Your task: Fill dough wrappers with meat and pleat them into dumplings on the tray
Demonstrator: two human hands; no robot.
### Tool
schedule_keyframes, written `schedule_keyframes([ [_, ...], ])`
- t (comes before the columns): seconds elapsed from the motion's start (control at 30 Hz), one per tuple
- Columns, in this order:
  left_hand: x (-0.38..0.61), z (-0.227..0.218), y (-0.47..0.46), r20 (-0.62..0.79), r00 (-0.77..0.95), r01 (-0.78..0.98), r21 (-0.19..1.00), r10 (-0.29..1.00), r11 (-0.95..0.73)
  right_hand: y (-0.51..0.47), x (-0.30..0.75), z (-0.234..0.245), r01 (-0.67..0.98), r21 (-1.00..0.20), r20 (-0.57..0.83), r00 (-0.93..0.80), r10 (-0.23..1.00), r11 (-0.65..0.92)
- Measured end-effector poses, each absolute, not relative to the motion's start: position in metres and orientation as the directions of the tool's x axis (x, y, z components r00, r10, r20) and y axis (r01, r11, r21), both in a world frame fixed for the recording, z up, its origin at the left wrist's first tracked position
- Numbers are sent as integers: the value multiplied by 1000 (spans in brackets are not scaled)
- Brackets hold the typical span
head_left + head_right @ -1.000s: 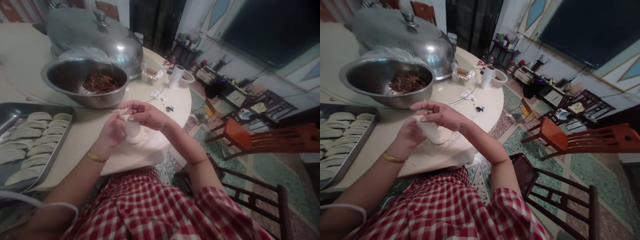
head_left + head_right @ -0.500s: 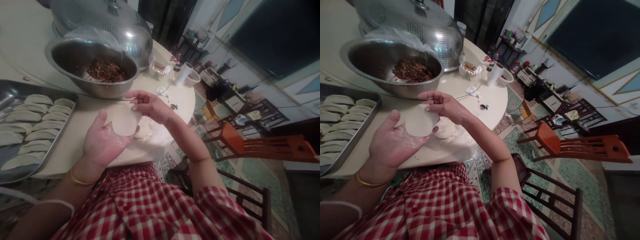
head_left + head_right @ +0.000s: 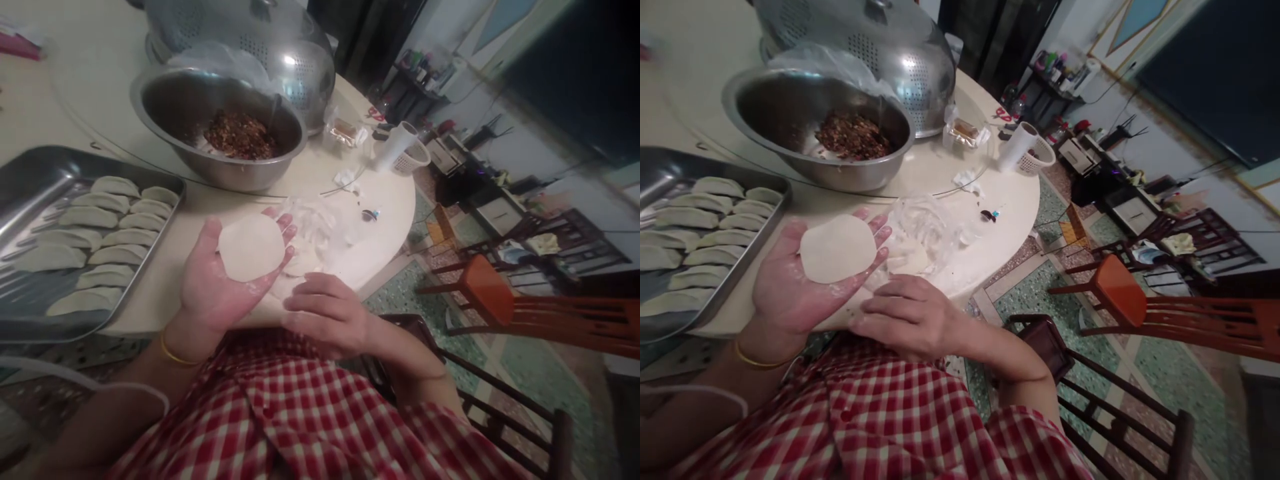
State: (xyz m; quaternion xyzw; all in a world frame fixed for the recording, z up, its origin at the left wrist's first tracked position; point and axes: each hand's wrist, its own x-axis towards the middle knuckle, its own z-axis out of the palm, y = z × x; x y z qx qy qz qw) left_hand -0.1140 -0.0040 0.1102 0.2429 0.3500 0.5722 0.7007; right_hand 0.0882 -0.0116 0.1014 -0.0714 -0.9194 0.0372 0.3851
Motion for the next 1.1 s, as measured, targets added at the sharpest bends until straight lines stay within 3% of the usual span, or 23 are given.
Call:
schedule_keyframes([
  [0.1, -112, 113, -9, -150, 78, -526, 834, 986, 168, -15, 103, 101, 232, -214, 762, -568, 311, 949],
  [0.23, -106, 123, -13, -146, 35, -508, 850, 989, 143, -10, 106, 102, 304, -313, 776, -465, 427, 900],
  [0.4, -100, 135, -10, -97, 5, -440, 893, 995, 90, -4, 102, 104, 323, -328, 793, -416, 444, 888],
  [0.53, -98, 137, -8, -129, 31, -461, 878, 991, 129, -3, 97, 101, 302, -271, 839, -392, 378, 914],
  [0.7, -96, 139, -9, -182, 101, -665, 719, 978, 203, -1, 94, 95, 253, -255, 872, -356, 335, 933],
  [0.87, -97, 136, -11, -208, 188, -812, 516, 960, 272, 3, 97, 95, 236, -345, 863, -300, 406, 908],
  [1.0, -93, 109, -23, -273, 349, -813, 388, 896, 435, 2, 101, 92, 221, -490, 820, -211, 532, 843],
  [1.1, -87, 84, -40, -415, 536, -699, 270, 735, 662, -8, 105, 77, 208, -622, 746, -134, 652, 755],
])
